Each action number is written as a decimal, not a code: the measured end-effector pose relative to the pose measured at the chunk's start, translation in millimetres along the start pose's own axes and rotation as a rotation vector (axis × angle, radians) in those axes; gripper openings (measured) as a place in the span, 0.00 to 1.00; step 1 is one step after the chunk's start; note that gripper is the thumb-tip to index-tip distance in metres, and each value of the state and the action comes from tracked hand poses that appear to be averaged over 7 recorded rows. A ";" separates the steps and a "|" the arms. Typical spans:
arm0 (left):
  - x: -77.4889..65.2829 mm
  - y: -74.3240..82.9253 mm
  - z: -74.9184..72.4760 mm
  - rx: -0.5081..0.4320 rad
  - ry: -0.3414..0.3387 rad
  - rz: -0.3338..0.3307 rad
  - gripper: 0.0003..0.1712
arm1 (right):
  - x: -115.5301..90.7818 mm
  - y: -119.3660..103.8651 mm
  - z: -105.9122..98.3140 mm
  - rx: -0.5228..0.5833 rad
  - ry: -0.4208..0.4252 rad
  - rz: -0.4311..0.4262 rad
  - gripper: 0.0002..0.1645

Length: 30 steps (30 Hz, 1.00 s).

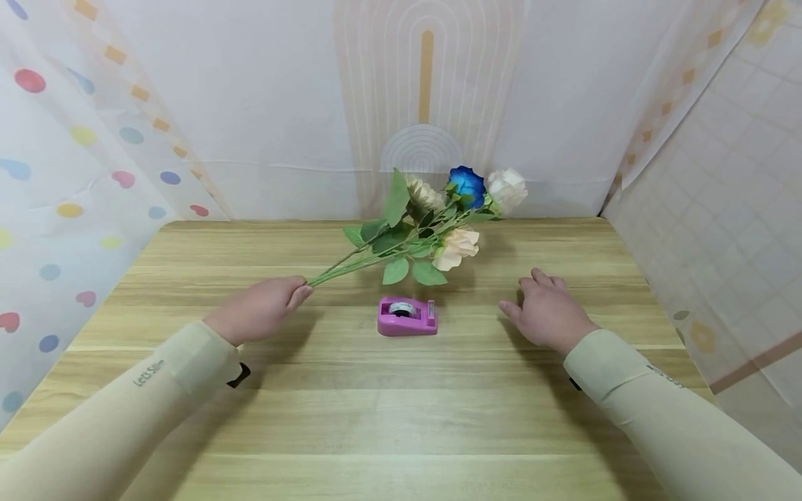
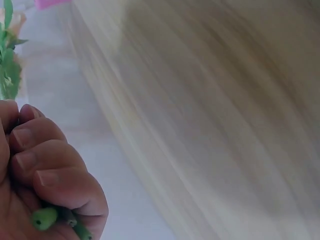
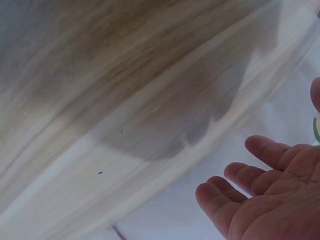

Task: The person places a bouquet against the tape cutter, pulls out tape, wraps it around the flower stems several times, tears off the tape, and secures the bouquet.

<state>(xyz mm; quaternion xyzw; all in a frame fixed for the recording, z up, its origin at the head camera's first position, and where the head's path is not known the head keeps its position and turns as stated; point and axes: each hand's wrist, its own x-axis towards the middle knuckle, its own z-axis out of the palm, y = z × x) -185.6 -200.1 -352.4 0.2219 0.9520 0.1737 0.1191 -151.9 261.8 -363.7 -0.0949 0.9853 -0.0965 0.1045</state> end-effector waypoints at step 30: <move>3.7 78.7 18.1 -0.212 -0.088 0.000 0.22 | 0.7 -34.7 9.4 0.025 0.055 0.022 0.43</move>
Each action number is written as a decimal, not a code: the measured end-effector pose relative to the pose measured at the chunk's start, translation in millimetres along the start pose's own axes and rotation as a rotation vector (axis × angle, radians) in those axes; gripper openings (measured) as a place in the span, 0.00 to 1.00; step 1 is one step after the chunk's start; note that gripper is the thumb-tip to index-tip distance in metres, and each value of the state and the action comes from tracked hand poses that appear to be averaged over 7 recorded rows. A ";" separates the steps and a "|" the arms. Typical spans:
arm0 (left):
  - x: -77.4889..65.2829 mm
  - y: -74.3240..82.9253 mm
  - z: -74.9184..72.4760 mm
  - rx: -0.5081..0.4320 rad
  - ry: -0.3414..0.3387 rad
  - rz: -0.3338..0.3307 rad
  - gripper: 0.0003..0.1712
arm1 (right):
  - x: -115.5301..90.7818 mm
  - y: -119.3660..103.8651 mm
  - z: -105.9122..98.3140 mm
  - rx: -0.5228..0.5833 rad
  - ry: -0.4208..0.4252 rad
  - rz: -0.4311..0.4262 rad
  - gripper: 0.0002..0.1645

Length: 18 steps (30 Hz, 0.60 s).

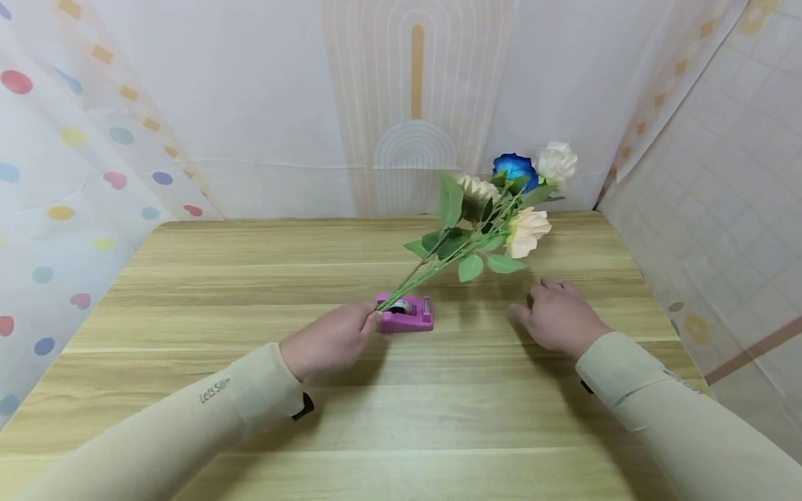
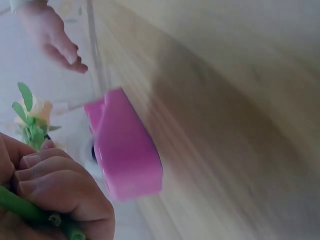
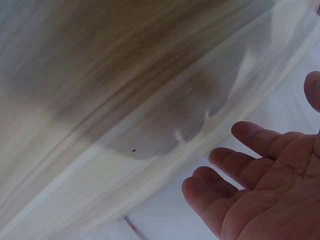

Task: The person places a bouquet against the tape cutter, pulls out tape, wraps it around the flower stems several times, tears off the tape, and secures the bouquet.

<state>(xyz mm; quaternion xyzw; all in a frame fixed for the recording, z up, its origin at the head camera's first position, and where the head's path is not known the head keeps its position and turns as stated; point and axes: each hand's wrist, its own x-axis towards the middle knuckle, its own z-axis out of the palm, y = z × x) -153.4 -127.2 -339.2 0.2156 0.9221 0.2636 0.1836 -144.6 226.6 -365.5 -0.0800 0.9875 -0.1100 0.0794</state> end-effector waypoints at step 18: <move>11.2 25.0 30.5 0.031 -0.084 0.045 0.18 | -10.4 -1.6 -5.1 -0.102 -0.064 0.016 0.35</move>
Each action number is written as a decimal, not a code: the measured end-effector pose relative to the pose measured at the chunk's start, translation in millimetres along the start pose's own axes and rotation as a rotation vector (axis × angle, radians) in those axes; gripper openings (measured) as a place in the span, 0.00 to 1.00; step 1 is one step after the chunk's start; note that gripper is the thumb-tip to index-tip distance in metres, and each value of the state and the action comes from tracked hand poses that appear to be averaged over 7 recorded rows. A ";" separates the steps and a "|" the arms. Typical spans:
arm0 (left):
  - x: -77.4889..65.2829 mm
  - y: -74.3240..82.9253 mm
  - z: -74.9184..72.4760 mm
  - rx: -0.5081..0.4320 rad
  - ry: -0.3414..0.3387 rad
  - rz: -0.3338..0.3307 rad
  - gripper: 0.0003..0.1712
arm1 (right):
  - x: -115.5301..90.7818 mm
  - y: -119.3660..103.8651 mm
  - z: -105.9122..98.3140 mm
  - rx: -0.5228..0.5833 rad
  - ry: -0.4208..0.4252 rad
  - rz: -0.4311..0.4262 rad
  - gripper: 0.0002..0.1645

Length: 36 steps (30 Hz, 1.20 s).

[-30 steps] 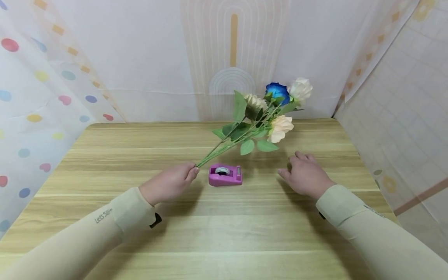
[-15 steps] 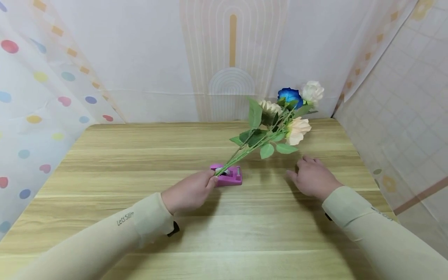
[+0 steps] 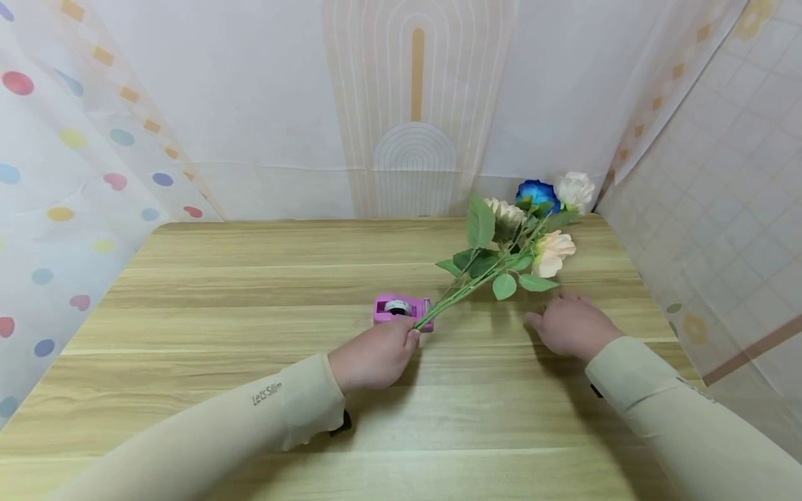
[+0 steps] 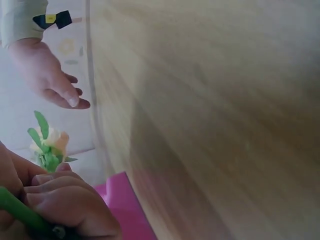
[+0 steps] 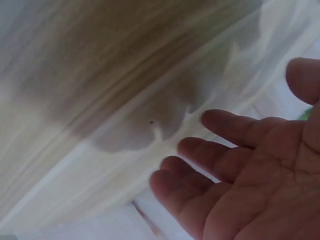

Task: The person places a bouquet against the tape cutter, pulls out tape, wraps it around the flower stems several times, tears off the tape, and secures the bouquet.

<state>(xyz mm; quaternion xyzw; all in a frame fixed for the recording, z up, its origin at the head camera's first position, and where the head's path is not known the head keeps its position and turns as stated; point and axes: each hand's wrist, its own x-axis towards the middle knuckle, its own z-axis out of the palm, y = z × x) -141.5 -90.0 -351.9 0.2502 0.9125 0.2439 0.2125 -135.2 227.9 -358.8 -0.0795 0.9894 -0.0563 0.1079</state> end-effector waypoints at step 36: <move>19.2 6.0 14.2 0.327 -0.137 0.089 0.17 | 25.8 -95.4 -35.0 0.057 0.134 -0.225 0.10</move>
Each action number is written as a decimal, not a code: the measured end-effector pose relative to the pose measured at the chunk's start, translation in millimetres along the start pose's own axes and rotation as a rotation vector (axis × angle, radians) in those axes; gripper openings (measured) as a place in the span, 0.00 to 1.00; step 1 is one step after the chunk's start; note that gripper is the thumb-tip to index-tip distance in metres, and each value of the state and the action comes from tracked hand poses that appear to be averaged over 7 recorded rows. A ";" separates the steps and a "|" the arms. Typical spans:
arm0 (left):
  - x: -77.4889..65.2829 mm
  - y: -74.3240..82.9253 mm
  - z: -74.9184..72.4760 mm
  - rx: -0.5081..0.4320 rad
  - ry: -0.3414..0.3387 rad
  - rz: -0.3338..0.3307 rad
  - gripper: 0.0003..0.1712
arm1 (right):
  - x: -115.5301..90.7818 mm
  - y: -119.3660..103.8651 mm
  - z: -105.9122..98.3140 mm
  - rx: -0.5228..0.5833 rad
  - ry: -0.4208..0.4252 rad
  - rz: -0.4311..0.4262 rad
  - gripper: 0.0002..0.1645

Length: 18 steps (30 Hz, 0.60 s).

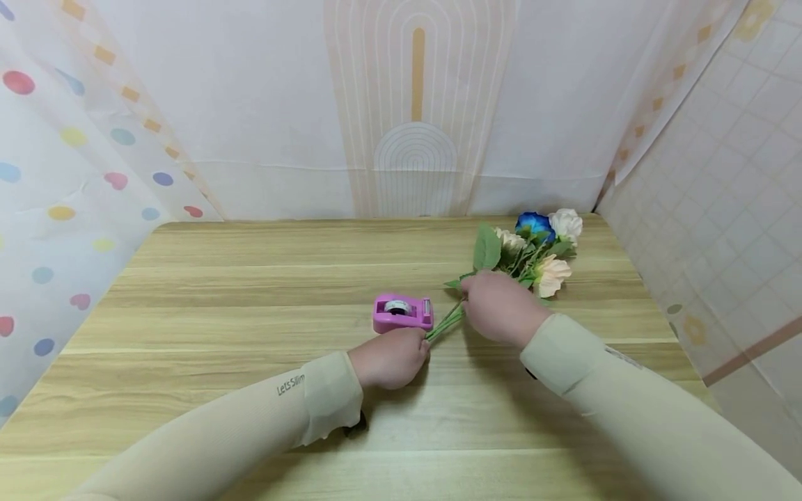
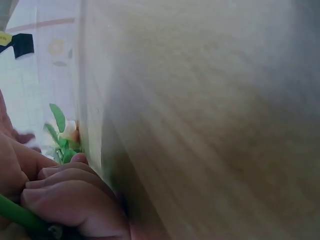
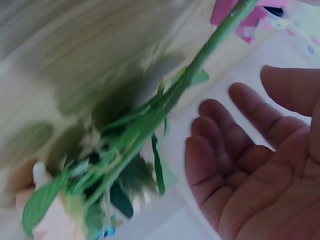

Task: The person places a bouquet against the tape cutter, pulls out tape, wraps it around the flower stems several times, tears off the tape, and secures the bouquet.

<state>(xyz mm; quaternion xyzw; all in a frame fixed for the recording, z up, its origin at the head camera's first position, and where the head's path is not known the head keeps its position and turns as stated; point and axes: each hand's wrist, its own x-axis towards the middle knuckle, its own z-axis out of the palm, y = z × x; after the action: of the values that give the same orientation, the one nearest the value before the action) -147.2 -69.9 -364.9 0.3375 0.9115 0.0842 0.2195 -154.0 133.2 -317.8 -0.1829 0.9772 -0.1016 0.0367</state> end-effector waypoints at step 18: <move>6.2 -3.8 -2.5 -0.304 -0.008 -0.071 0.13 | 45.2 -4.8 16.5 -0.036 -0.213 0.029 0.16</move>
<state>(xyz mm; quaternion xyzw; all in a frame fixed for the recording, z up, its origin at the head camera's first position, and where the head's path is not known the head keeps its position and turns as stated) -154.7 -68.8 -365.9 0.2682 0.8987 0.2121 0.2745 -192.5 109.4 -334.5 -0.1792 0.9719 -0.0636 0.1386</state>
